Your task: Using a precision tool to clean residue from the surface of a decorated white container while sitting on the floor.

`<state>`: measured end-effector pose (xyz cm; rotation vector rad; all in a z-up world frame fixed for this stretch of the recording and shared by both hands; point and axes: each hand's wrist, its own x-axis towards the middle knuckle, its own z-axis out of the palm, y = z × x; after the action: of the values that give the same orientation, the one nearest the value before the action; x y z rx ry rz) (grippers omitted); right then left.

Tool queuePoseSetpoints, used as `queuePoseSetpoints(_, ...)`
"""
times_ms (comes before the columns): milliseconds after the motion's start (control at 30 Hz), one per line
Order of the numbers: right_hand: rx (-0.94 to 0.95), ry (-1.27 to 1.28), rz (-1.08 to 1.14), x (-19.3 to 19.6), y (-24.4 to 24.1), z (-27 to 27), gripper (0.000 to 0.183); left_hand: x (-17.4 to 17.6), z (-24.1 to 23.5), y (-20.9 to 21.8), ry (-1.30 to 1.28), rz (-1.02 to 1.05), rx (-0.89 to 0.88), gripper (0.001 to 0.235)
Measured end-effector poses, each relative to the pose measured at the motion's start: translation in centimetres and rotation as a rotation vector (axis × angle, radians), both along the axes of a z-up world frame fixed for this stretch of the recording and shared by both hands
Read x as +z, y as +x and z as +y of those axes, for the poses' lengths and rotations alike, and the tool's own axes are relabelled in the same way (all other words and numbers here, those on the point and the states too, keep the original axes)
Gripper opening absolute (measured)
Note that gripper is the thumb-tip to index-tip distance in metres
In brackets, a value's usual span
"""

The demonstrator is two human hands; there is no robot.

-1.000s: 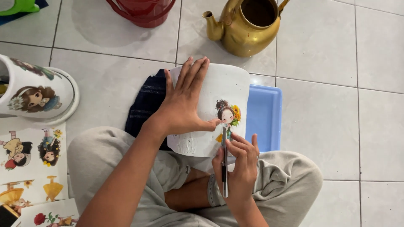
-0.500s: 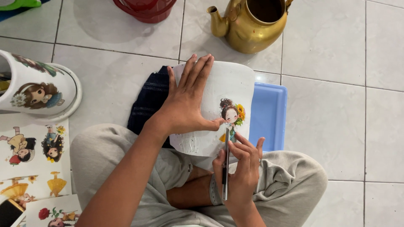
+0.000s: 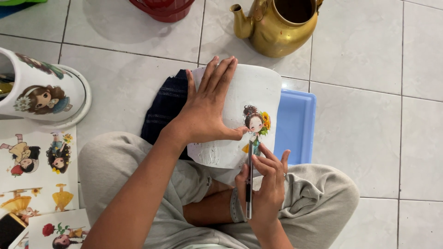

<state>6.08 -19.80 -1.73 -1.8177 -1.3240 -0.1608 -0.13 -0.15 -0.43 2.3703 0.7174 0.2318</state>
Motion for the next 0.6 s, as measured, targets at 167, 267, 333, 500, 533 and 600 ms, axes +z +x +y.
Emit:
queuePoseSetpoints(167,-0.012,-0.017,-0.004,-0.27,-0.13,-0.11,0.019,-0.01,0.02,0.02,-0.002,0.009,0.003,0.132)
queuePoseSetpoints(267,-0.040,-0.024,-0.007,-0.23,-0.39,0.00,0.018,0.05,0.04,0.02,-0.005,0.013,0.001,0.132)
queuePoseSetpoints(333,-0.053,-0.024,-0.005,-0.18,-0.52,0.07,0.019,0.19,0.04,0.02,-0.009,0.016,-0.001,0.132)
queuePoseSetpoints(500,-0.056,-0.057,-0.008,-0.03,-0.74,0.00,0.019,0.37,0.03,-0.04,-0.033,0.025,0.002,0.132)
queuePoseSetpoints(533,-0.056,-0.056,-0.010,-0.14,-0.76,-0.06,0.019,0.37,0.06,-0.04,-0.033,0.023,0.002,0.132)
queuePoseSetpoints(600,-0.047,-0.054,-0.008,-0.38,-0.84,-0.29,0.020,0.33,0.02,-0.07,-0.031,0.044,-0.003,0.132)
